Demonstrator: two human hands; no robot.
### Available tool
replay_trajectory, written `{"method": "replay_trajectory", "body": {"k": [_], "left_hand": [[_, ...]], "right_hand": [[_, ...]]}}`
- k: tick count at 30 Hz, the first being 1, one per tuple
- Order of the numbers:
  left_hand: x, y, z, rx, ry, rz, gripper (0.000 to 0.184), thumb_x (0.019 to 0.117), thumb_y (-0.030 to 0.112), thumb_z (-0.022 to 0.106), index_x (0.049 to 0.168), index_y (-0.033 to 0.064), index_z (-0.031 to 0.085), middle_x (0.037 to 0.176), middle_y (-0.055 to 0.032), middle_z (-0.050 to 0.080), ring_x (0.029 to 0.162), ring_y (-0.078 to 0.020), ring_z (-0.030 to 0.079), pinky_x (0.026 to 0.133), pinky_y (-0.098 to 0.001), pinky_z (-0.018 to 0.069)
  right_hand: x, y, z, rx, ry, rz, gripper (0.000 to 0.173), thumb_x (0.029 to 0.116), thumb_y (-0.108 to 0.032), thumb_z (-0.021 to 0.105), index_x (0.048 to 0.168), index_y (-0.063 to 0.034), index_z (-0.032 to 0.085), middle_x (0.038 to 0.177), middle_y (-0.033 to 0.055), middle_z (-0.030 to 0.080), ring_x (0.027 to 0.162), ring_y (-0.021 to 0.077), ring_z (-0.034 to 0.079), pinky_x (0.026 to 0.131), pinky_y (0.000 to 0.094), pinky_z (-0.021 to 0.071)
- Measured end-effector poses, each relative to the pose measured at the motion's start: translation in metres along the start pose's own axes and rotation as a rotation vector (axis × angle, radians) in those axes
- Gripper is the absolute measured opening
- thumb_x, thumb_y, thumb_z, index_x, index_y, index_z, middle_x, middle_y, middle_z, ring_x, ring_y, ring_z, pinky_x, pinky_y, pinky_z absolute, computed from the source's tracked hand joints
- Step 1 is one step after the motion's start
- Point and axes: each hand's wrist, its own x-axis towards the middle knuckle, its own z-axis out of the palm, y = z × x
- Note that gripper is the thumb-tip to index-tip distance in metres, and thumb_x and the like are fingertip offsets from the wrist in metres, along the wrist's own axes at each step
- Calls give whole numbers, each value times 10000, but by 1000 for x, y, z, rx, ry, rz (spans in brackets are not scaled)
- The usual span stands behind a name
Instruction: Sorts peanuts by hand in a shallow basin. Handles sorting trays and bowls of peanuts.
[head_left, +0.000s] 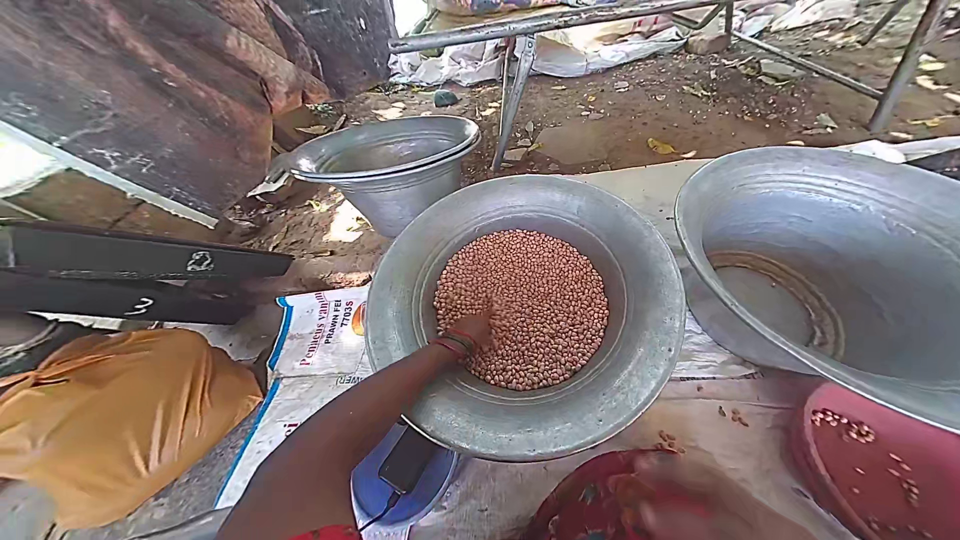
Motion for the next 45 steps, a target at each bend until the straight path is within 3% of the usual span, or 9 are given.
{"method": "replay_trajectory", "body": {"k": [6,9,12,15,20,27,34,41,45], "left_hand": [[-8,65,47,6,-153,624,485,1118,202,397,1591,94,370,1284,-316,639,1199,-508,616,1036,-676,426],[27,69,28,72,-34,512,488,1116,219,384,1599,146,362,1256,-318,647,1159,-527,627,980,-698,456],[58,46,-13,-22,159,231,442,1121,229,357,1499,27,465,1318,-331,607,1229,-527,589,1014,-696,442],[75,6,-46,-306,364,-8,528,1135,273,308,1623,74,267,1373,-315,586,1286,-486,571,1080,-631,424],[77,-14,-61,-614,603,47,577,1126,321,397,1634,97,240,1403,-317,564,1269,-489,578,1091,-629,408],[75,62,-37,-217,248,301,448,1114,273,412,1521,102,485,1355,-267,623,1274,-460,590,1072,-643,424],[82,89,-17,-84,213,328,432,1120,277,359,1459,81,541,1303,-271,648,1229,-474,615,1006,-671,455],[90,69,-32,-760,328,279,420,1127,222,393,1363,-88,548,1296,-303,609,1203,-383,603,1065,-521,433],[90,56,-27,-596,292,340,382,1098,209,448,1383,-18,562,1332,-251,620,1237,-360,610,1069,-543,446]], "right_hand": [[97,121,82,-547,305,7,362,951,-334,611,1005,-20,782,992,175,766,947,397,744,842,602,569],[97,123,87,-697,294,41,397,947,-347,543,939,-33,786,855,147,761,814,364,754,762,567,581],[97,119,86,-705,297,86,375,946,-312,535,924,-27,776,801,152,741,765,362,746,729,552,580],[98,122,88,-731,335,77,392,944,-325,511,905,-43,780,778,129,738,735,336,744,697,523,583],[97,125,89,-759,365,69,420,959,-343,479,898,-58,782,776,107,742,735,312,745,688,491,583],[98,124,90,-784,388,67,426,961,-347,465,873,-76,781,737,81,727,694,278,729,669,456,574],[97,125,90,-788,393,57,429,967,-348,455,867,-84,778,737,70,730,687,261,729,669,443,579],[97,126,91,-775,435,43,438,961,-337,445,858,-79,783,708,68,717,660,255,713,652,419,563],[97,127,91,-773,444,38,433,960,-339,446,845,-86,777,711,62,718,662,254,714,655,420,564]]}}
